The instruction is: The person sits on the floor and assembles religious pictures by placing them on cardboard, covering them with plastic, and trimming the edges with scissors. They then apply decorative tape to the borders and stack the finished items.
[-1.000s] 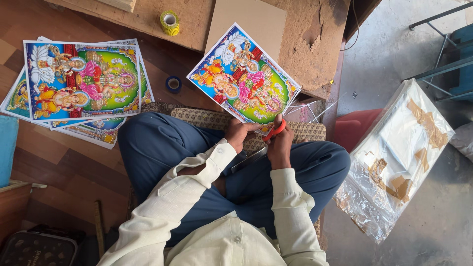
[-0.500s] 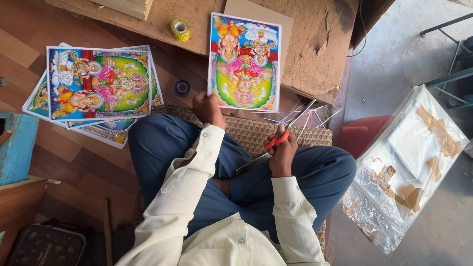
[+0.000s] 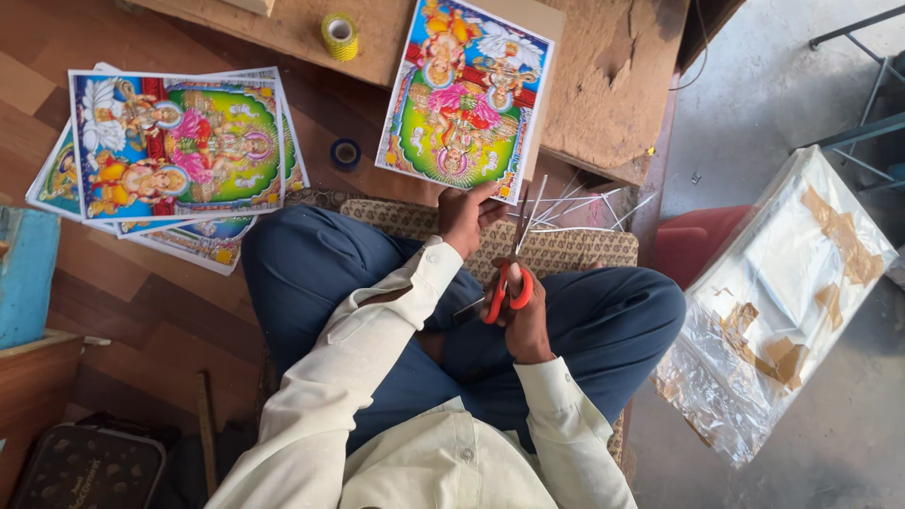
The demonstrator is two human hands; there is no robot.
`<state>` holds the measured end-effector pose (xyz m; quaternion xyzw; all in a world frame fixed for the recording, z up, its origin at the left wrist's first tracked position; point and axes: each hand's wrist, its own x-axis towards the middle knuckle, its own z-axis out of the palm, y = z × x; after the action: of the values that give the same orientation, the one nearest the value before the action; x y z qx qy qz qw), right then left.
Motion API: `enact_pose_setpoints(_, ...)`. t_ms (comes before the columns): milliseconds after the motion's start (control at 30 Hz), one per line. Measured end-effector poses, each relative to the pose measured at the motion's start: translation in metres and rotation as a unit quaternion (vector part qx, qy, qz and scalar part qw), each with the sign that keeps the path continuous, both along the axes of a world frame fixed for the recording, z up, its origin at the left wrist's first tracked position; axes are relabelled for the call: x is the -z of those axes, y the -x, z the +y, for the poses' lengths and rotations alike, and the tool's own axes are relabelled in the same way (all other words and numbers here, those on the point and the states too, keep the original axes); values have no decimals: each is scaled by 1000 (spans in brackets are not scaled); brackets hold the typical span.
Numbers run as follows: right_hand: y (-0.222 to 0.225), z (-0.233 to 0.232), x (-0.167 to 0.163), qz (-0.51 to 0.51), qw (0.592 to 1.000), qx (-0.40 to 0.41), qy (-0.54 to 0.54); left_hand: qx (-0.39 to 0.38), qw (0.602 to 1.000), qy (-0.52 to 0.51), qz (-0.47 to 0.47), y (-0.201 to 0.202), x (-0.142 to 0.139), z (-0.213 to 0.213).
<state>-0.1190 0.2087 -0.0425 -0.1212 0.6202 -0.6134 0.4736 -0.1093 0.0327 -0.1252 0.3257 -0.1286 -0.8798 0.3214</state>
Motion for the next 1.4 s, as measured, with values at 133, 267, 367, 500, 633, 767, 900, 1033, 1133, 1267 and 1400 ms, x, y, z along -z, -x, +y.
enact_pose_setpoints(133,-7,2,4,-8,1000,-4,-18,10,1000,-22,4,-4,4,5)
enact_pose_setpoints(267,-7,0,7,-9,1000,-4,-6,11,1000,3,-6,-1,8,13)
enact_pose_setpoints(367,-6,-1,7,-6,1000,4,-7,8,1000,15,-5,2,9,14)
enact_pose_setpoints(500,-6,-3,7,3,1000,13,-15,13,1000,23,-3,-1,7,14)
enact_pose_setpoints(633,-7,-4,6,13,999,20,-22,21,999,27,-2,-3,6,15)
enact_pose_setpoints(767,-8,-6,4,11,999,24,-25,19,999,26,-3,-3,7,15)
enact_pose_setpoints(900,-8,-6,3,15,999,26,-34,22,999,30,-9,-3,8,16)
enact_pose_setpoints(1033,-9,-5,3,16,999,29,-32,24,999,26,-13,-3,8,17)
enact_pose_setpoints(1133,-9,-4,4,18,999,28,-30,28,999,23,-14,-3,8,18)
enact_pose_setpoints(1267,-10,-4,4,17,999,31,-29,31,999,20,-13,-3,8,17)
enact_pose_setpoints(1400,-10,-3,6,18,999,37,-27,31,999,21,-13,-3,9,18)
